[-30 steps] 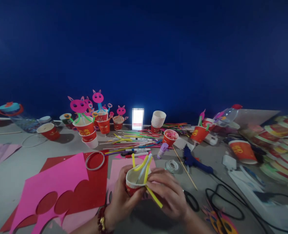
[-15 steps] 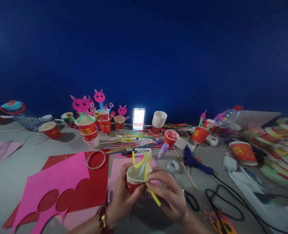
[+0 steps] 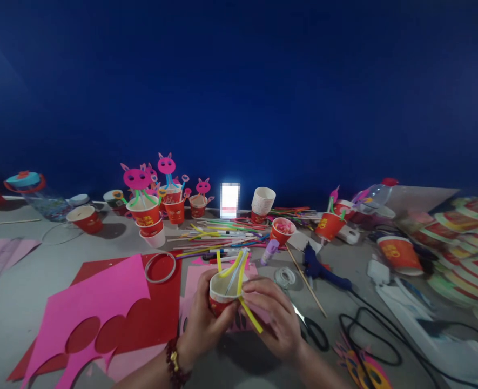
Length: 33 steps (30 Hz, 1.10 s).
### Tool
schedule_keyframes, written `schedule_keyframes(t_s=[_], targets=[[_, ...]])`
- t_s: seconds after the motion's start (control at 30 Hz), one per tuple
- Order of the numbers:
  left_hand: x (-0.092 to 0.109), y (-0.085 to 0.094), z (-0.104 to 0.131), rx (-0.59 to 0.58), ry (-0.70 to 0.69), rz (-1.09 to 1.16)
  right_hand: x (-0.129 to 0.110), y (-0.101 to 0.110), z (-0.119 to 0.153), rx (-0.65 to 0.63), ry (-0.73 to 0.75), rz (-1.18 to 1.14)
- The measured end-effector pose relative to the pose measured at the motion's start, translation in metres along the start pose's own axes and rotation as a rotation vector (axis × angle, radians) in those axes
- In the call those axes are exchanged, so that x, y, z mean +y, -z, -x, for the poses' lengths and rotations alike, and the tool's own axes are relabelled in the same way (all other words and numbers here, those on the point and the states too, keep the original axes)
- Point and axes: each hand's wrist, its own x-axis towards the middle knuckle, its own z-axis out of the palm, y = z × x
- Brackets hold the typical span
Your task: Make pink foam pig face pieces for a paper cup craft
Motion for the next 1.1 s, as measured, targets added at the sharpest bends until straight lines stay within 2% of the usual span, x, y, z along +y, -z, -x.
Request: schedule_keyframes(t_s=[0.13,0.27,0.37,0.57,1.1], targets=[[0.002,-0.001,-0.002,0.005,0.041,0.029,0.007,-0.003,0.003,0.047,-0.031,0.033],[0.001,-0.001,-0.002,0.007,-0.015,0.004,0.010,0.000,0.002,-0.014,-0.031,0.003],[0.000,0.001,-0.001,-0.042,-0.069,-0.026,0.008,0.003,-0.002,-0.029,-0.035,-0.040],[-0.005,0.004,0.000,-0.126,-0.058,-0.052,0.005,0.005,-0.008,-0.014,-0.040,-0.078],[-0.018,0.004,0.004,-0.110,-0.084,-0.008,0.003,0.006,-0.004,-0.033,-0.056,-0.095]])
